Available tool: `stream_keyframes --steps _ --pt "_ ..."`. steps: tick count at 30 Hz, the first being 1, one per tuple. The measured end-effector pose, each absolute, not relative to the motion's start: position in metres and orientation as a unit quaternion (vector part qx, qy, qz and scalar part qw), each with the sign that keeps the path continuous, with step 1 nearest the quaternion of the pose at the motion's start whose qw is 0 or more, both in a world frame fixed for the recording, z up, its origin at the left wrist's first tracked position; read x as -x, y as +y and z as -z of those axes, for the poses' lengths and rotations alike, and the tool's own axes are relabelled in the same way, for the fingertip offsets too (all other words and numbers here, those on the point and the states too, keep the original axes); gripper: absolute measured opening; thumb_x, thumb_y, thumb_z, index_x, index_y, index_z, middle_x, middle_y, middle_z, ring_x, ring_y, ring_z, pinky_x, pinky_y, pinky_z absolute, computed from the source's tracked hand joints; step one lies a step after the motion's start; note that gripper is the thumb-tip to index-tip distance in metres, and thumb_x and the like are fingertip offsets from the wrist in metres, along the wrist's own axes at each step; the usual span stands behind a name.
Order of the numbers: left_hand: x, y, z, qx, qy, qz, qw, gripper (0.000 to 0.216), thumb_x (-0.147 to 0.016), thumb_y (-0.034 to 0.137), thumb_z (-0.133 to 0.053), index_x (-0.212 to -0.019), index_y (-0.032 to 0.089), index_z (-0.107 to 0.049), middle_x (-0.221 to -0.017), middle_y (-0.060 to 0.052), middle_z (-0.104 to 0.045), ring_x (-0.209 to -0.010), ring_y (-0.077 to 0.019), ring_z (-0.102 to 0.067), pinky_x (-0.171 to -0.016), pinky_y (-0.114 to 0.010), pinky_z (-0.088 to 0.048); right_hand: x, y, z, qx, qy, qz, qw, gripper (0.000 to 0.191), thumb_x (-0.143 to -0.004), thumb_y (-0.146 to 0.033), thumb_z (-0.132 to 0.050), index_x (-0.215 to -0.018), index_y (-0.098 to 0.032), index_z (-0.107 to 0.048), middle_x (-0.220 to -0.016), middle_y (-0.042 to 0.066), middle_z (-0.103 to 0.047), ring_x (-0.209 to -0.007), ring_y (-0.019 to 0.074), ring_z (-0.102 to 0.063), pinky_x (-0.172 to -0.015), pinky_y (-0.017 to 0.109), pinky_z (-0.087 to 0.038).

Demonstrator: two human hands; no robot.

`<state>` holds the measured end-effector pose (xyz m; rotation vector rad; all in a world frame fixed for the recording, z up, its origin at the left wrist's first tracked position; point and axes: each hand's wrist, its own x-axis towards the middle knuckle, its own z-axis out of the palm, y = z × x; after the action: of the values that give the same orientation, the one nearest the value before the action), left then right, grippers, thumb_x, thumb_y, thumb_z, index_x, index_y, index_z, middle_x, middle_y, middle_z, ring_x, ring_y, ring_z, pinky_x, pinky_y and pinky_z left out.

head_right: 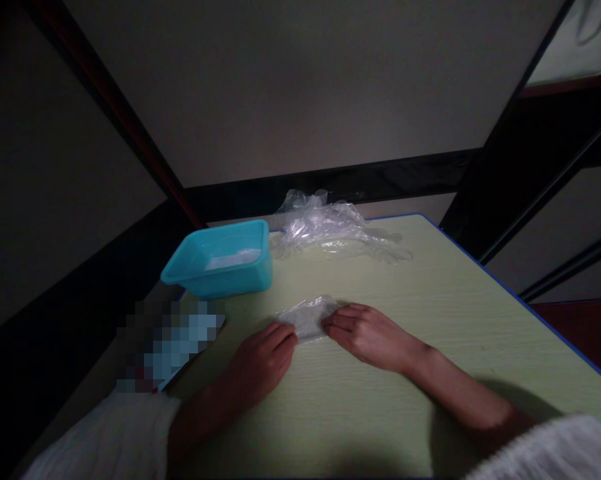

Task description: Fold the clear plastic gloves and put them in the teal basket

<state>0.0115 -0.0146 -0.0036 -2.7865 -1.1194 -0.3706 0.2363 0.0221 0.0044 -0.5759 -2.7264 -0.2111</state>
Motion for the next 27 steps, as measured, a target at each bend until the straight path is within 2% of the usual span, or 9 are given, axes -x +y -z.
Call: stream_keyframes --steps 5,14,19,27 --pt "-0.011 -0.015 0.005 0.919 -0.370 0.119 0.068 0.018 -0.081 -0.001 -0.046 -0.080 0.014 -0.055 -0.087 -0.007 -0.062 -0.080 -0.0209 -0.059 -0.068 -0.032 -0.053 -0.243 0.027 -0.007 0.193 -0.963 0.083 0.171 0.027 -0.093 -0.015 -0.038 -0.093 -0.012 -0.065 -0.085 0.008 -0.070 -0.077 0.0198 -0.064 -0.068 0.033 -0.053" --pt "-0.016 -0.024 0.004 0.926 -0.346 0.127 0.082 0.014 -0.083 0.003 -0.046 -0.083 0.013 -0.056 -0.086 -0.007 -0.063 -0.079 -0.0206 -0.059 -0.067 -0.032 -0.052 -0.248 0.031 -0.010 0.182 -0.964 0.095 0.167 0.028 -0.093 -0.014 -0.039 -0.092 -0.014 -0.067 -0.094 0.007 -0.071 -0.085 0.0185 -0.064 -0.074 0.033 -0.054" --pt "-0.021 -0.033 0.000 0.930 -0.331 0.153 0.055 0.009 -0.083 0.016 -0.049 -0.089 0.014 -0.056 -0.089 -0.008 -0.064 -0.083 -0.0218 -0.059 -0.072 -0.033 -0.051 -0.251 0.035 -0.008 0.195 -0.960 0.099 0.173 0.026 -0.093 -0.014 -0.041 -0.093 -0.013 -0.067 -0.100 0.007 -0.070 -0.091 0.0199 -0.062 -0.076 0.034 -0.053" --pt "-0.025 -0.046 0.000 0.941 -0.287 0.176 0.039 0.020 -0.086 0.025 -0.048 -0.098 0.012 -0.056 -0.096 -0.009 -0.066 -0.084 -0.0207 -0.060 -0.071 -0.032 -0.048 -0.253 0.041 -0.004 0.215 -0.941 0.136 0.225 0.028 -0.094 -0.018 -0.039 -0.097 -0.013 -0.066 -0.102 0.007 -0.069 -0.094 0.0205 -0.059 -0.077 0.035 -0.050"
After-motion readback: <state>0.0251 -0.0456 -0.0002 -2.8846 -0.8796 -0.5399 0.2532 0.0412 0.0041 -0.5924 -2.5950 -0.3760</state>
